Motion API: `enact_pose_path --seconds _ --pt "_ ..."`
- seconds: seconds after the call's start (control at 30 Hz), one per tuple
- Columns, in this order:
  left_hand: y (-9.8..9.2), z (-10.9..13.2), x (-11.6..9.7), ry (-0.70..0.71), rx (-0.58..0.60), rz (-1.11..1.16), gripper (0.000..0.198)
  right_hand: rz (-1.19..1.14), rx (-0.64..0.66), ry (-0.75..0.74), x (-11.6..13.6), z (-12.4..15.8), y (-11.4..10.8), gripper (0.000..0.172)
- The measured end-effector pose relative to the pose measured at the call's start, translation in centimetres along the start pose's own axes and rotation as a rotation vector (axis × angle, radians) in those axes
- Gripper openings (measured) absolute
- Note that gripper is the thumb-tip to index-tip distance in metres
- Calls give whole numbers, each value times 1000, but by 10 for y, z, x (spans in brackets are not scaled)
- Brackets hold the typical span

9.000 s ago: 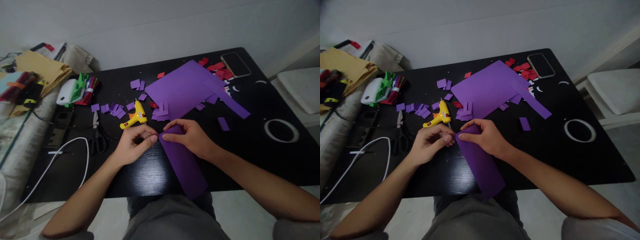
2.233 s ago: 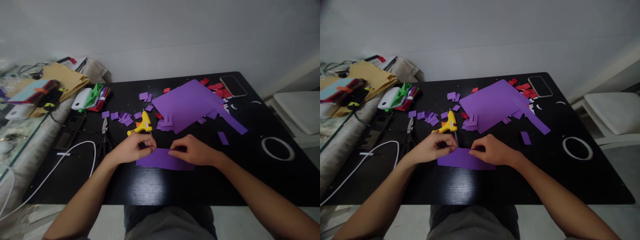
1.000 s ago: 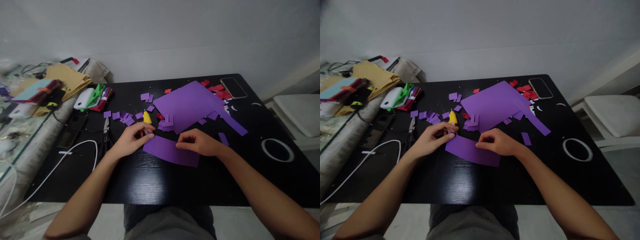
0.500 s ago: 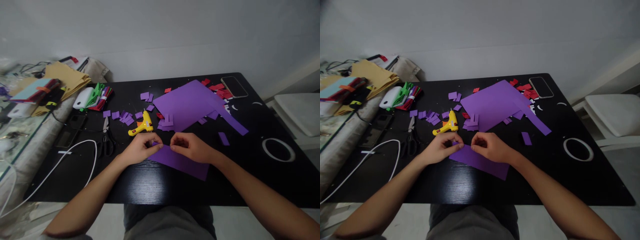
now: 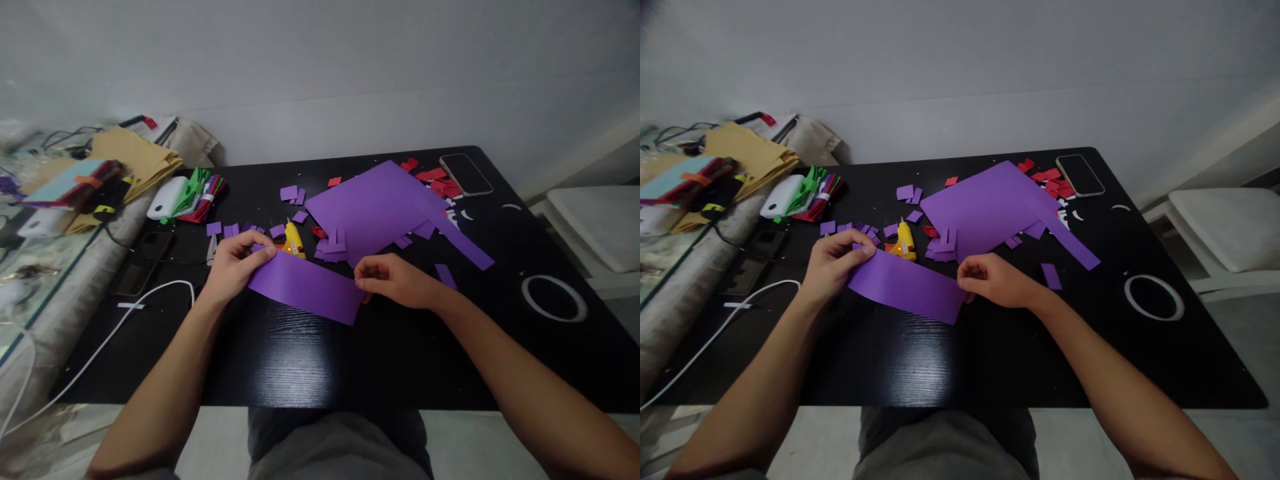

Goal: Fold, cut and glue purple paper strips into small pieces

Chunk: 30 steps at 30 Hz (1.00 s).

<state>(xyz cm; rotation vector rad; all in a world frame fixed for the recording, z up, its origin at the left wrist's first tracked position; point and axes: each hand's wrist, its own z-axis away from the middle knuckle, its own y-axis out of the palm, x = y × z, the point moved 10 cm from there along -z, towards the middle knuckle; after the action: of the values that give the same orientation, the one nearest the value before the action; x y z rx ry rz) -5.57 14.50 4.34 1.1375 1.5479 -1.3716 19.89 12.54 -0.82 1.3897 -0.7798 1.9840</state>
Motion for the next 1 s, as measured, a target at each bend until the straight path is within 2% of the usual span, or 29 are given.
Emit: enact_pose_path --seconds 0.1,0.27,0.4,0.53,0.7,0.8,1.0 --pt "-8 -3 5 -10 -27 67 13 -94 29 11 -3 -1 -8 17" --pt "-2 -2 11 -31 -1 138 13 -189 42 6 -4 1 -18 13" --pt "1 0 15 -49 7 247 18 -353 97 -53 0 3 -18 18" --pt "26 6 8 -8 143 339 15 -515 199 -75 4 3 0 34" --pt "63 19 -12 57 357 369 10 -379 324 -41 5 6 42 45" --pt "69 22 -18 83 371 362 7 -418 411 12 3 10 59 39" --pt "67 23 -19 106 335 299 7 -423 419 27 -1 11 59 38"
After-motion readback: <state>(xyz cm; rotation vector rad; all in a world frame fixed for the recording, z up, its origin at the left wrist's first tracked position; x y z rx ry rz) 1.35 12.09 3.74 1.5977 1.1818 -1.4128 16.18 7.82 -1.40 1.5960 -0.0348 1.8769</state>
